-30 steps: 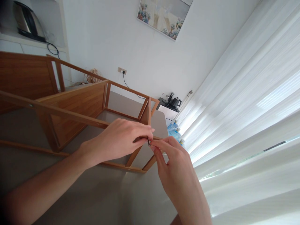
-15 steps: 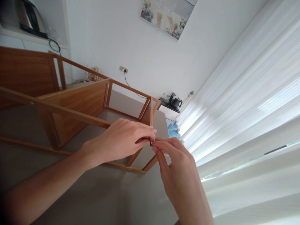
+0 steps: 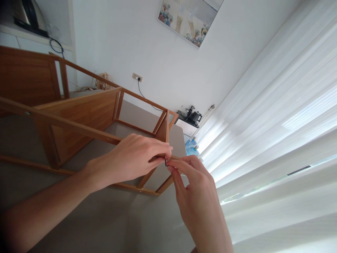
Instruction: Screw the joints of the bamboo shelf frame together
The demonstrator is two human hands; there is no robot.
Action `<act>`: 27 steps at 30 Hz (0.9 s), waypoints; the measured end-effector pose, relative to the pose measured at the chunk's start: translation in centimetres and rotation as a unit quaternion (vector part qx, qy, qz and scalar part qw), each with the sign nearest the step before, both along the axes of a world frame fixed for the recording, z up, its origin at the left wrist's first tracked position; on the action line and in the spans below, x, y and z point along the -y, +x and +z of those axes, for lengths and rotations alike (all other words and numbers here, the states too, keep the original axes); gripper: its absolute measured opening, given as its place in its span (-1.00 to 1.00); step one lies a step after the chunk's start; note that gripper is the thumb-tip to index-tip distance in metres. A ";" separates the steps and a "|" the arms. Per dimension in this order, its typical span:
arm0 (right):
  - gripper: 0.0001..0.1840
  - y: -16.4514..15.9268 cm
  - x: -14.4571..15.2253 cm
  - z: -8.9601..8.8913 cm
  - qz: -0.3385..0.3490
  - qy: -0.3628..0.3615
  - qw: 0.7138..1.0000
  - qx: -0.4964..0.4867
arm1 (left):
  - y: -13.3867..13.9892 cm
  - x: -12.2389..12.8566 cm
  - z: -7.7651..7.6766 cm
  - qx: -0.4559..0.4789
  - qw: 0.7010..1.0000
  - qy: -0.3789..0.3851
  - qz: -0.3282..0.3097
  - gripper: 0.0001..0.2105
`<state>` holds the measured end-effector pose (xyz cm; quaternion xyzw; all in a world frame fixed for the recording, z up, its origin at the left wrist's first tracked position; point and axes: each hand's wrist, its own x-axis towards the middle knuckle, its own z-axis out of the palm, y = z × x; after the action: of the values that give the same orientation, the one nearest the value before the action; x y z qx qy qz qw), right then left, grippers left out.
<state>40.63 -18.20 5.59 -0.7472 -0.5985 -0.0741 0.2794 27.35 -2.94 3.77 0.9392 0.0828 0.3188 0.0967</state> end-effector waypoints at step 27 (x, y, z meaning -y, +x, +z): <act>-0.79 -0.3 0.0 0.0 -0.002 -0.084 0.995 -0.045 | 0.3 -0.2 -0.3 -0.001 1.000 -0.018 0.011 -0.82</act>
<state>40.30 -18.21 5.64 -0.7719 -0.5876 0.0096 0.2424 27.64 -2.76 3.47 0.9368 0.0987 0.3170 0.1106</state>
